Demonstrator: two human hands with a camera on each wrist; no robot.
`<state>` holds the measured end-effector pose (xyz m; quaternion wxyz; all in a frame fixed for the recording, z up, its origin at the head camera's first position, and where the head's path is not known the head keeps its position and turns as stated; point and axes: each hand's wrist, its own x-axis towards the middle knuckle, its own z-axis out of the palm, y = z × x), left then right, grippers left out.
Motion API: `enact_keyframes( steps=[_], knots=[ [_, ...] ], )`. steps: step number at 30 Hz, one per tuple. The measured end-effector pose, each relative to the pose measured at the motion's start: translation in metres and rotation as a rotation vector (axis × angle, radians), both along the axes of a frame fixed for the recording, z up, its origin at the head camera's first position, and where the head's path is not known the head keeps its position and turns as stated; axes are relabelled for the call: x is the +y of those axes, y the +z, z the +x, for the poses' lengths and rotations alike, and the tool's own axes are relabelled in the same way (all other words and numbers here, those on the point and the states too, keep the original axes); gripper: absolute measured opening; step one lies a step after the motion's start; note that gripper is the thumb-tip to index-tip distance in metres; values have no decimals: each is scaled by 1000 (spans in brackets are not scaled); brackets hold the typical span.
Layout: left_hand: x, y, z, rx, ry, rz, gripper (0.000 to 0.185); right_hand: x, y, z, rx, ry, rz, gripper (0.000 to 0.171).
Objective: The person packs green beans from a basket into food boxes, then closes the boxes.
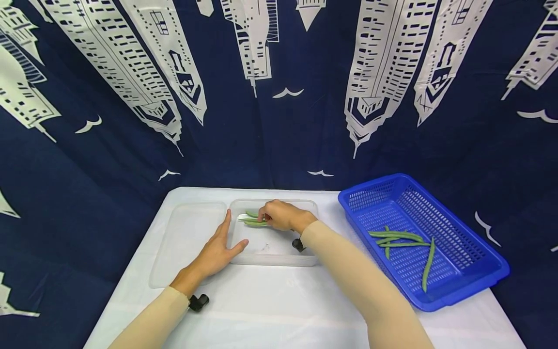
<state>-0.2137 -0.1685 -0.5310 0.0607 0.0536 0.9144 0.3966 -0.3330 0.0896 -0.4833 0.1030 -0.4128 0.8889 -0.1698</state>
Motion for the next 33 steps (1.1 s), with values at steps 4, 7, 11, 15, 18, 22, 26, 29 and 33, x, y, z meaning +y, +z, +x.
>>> enact_keyframes(
  steps=[4, 7, 11, 15, 18, 22, 26, 29, 33],
  knots=[
    [0, 1, 1, -3, 2, -8, 117, -3, -4, -2, 6, -5, -2, 23],
    [2, 1, 2, -3, 5, -9, 117, -3, -7, -3, -6, -21, -5, 23],
    [2, -1, 2, -2, 7, -8, 116, 1, -7, -4, -8, -39, -14, 22],
    [1, 0, 1, 1, 4, -11, 116, 7, -4, -2, 18, -47, -24, 20],
    [1, 0, 1, 1, 5, -20, 116, 12, -1, 0, 27, -49, -35, 19],
    [0, 1, 0, 3, 8, -22, 116, 19, 8, 5, 42, -49, -50, 18],
    [0, 1, 0, 6, 8, -15, 116, 27, 17, 13, 64, -54, -63, 17],
    [0, 0, 0, 6, 6, -8, 117, 35, 23, 19, 83, -64, -70, 17],
    [1, -1, 1, 5, 4, -9, 117, 48, 32, 28, 105, -87, -94, 17]
  ],
)
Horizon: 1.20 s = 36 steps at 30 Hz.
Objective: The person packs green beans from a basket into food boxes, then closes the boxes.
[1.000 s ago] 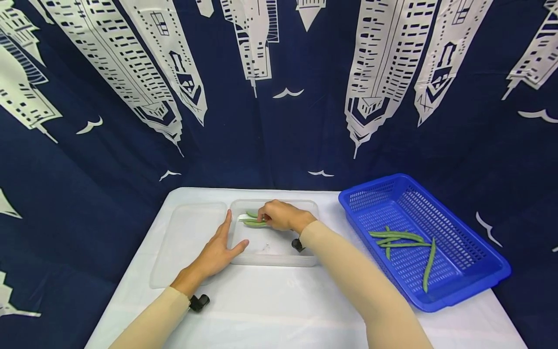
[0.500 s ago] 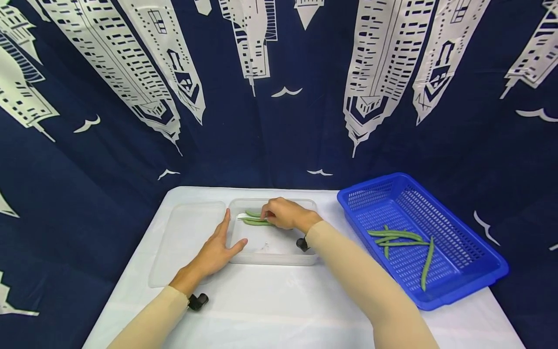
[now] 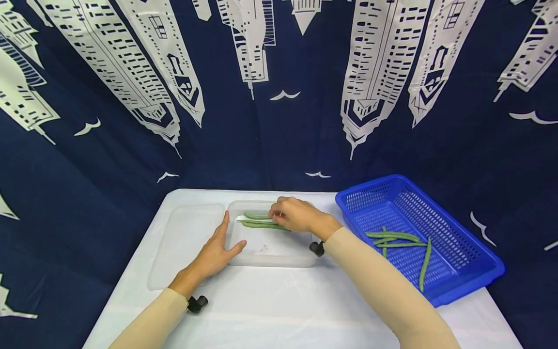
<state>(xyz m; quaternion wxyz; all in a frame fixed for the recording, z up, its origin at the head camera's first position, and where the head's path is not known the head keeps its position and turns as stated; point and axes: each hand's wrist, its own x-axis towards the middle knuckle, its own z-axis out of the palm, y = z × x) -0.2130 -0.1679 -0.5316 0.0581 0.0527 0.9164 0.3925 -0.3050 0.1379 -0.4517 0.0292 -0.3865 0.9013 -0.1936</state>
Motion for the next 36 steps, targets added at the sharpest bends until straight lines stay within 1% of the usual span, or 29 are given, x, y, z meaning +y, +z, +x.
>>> enact_keyframes(
  steps=[3, 9, 17, 21, 29, 36],
  knots=[
    [0, -1, 1, 0, 2, -3, 116, 11, 6, 7, 14, -9, -27, 18],
    [1, -1, 1, 3, 2, 0, 116, 37, 14, 18, 74, -25, -69, 18],
    [1, -2, 1, 7, 7, -1, 116, 81, 18, 29, 149, -81, -106, 18],
    [3, -1, 2, 3, 8, 3, 115, 105, 18, 35, 168, -114, -113, 18],
    [1, -2, 4, 1, 20, 1, 115, 148, 19, 45, 143, -209, -87, 20],
    [1, -3, 2, -4, 18, 12, 116, 185, 20, 50, 106, -291, -63, 22]
  ],
)
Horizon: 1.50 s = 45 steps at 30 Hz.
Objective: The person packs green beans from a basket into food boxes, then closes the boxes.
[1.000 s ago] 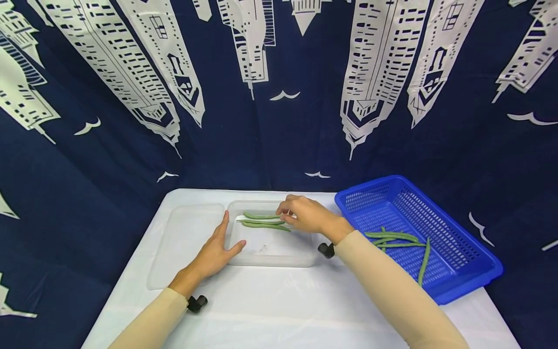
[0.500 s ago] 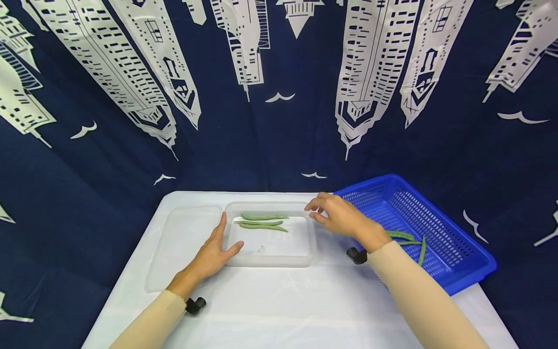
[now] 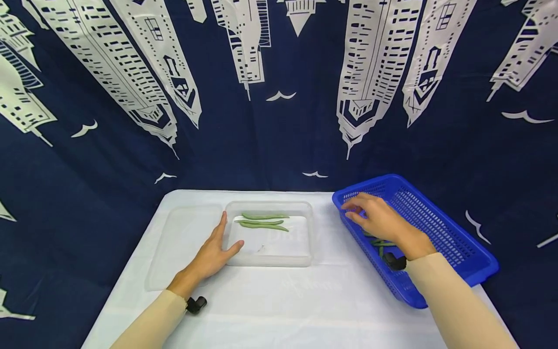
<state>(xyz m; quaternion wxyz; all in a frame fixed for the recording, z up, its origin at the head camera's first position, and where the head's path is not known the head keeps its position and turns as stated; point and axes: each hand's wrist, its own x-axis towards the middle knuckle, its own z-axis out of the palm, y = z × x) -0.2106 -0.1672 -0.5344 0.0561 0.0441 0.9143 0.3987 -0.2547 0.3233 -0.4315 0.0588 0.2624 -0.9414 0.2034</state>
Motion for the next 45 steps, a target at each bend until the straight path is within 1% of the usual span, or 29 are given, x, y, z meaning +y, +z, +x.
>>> enact_keyframes(
  steps=[6, 13, 15, 19, 23, 27, 33, 38, 45],
  knots=[
    [0, 5, -2, 7, 2, 0, 114, 32, -3, -2, -32, -48, 30, 25],
    [0, 8, -3, 10, 5, 11, 115, 71, -16, -7, -60, -51, 42, 28],
    [1, 7, -3, 9, 3, 13, 116, 80, -21, -7, -84, -59, 66, 30],
    [1, 5, -3, 10, -5, 14, 115, 92, -31, -7, -164, -81, 89, 38],
    [1, 3, -3, 10, -1, 2, 115, 97, -41, -8, -237, -60, 76, 42],
    [0, 3, -2, 11, 1, 2, 115, 97, -49, -9, -272, -59, 62, 41],
    [1, 1, -2, 10, -1, 6, 115, 96, -55, -7, -265, -73, 63, 37],
    [1, 1, 0, 1, -8, 7, 115, 96, -58, -6, -283, -76, 56, 29],
    [1, 4, 1, 8, -11, -31, 115, 97, -63, -6, -273, -92, 69, 25]
  ],
)
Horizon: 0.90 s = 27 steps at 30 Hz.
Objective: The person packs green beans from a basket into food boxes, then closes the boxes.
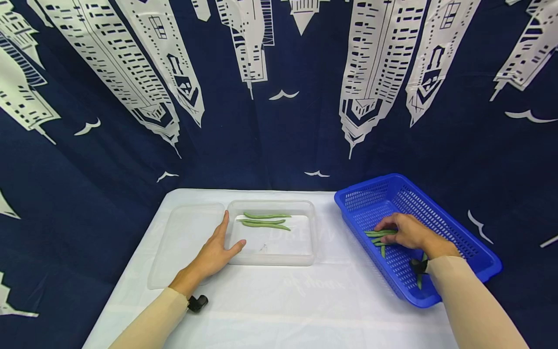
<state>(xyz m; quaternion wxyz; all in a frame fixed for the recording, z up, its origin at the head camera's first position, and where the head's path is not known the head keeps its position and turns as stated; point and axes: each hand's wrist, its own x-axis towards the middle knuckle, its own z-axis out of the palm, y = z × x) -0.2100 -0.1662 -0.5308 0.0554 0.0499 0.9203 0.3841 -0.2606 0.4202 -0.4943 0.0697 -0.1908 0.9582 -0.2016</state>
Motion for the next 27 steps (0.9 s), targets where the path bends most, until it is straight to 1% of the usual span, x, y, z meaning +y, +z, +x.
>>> enact_keyframes(
  steps=[7, 10, 15, 18, 25, 27],
  knots=[
    [1, 0, -1, -2, -1, 10, 115, 2, -3, -1, -5, -1, -3, 23],
    [1, 0, -1, -3, -1, 14, 116, 3, -2, -2, -8, -15, 7, 25],
    [1, -1, 0, -9, 7, 7, 115, 3, 0, -2, -9, -12, 4, 26],
    [0, -1, 0, -13, 10, 6, 115, 1, 0, -2, -15, -9, -5, 23],
    [0, 0, 1, -14, 9, 15, 115, 2, 0, -6, -84, -5, -28, 15],
    [0, 1, 1, -13, 8, 16, 115, 2, -1, -6, -73, 0, -36, 14]
  ],
)
